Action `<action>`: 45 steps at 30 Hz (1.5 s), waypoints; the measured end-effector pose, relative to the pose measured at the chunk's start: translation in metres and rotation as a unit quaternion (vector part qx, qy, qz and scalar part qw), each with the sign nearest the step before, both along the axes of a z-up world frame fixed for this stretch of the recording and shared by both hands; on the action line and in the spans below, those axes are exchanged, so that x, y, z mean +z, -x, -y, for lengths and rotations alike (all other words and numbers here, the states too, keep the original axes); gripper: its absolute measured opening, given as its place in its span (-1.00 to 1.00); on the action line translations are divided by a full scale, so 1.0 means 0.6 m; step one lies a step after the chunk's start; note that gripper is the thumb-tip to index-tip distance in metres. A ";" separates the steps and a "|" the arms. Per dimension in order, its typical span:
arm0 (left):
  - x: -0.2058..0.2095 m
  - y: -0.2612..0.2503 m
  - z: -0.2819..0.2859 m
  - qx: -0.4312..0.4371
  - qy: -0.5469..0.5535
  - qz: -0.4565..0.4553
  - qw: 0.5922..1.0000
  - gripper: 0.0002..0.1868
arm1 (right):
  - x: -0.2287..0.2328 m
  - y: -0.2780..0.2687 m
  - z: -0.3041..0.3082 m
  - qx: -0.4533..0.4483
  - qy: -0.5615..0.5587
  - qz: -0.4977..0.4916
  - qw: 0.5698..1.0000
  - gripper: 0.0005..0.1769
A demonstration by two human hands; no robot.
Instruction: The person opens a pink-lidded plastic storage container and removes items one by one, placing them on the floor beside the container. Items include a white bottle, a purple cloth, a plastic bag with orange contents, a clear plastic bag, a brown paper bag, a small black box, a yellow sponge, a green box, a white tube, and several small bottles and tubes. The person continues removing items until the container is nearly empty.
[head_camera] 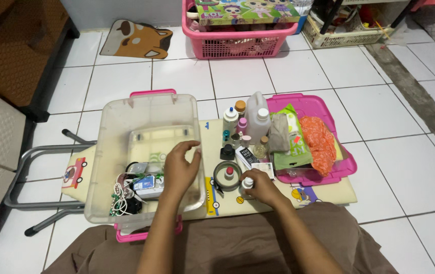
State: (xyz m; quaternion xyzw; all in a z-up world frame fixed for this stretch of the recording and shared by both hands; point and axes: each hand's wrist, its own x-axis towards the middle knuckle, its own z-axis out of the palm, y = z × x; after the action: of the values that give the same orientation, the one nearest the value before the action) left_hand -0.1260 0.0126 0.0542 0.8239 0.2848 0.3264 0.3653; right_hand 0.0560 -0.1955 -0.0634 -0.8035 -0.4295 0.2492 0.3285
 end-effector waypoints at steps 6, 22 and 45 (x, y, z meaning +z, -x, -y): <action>-0.005 0.074 -0.100 0.045 -0.056 -0.008 0.997 -0.73 | 0.095 0.001 -0.043 0.046 -0.010 0.116 0.992 -0.43; -0.032 0.165 -0.144 0.113 0.015 -0.071 0.991 -0.74 | 0.047 0.223 -0.422 0.346 0.125 0.222 0.903 -0.66; -0.050 0.117 -0.129 0.077 0.006 -0.042 0.996 -0.75 | 0.121 0.130 -0.365 0.438 0.042 0.035 0.897 -0.81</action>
State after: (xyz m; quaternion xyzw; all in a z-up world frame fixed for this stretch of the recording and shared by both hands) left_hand -0.1962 0.0900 0.0242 0.8105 0.3642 0.3170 0.3317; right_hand -0.0217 0.0232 0.0091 -0.5553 -0.7384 0.3573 0.1372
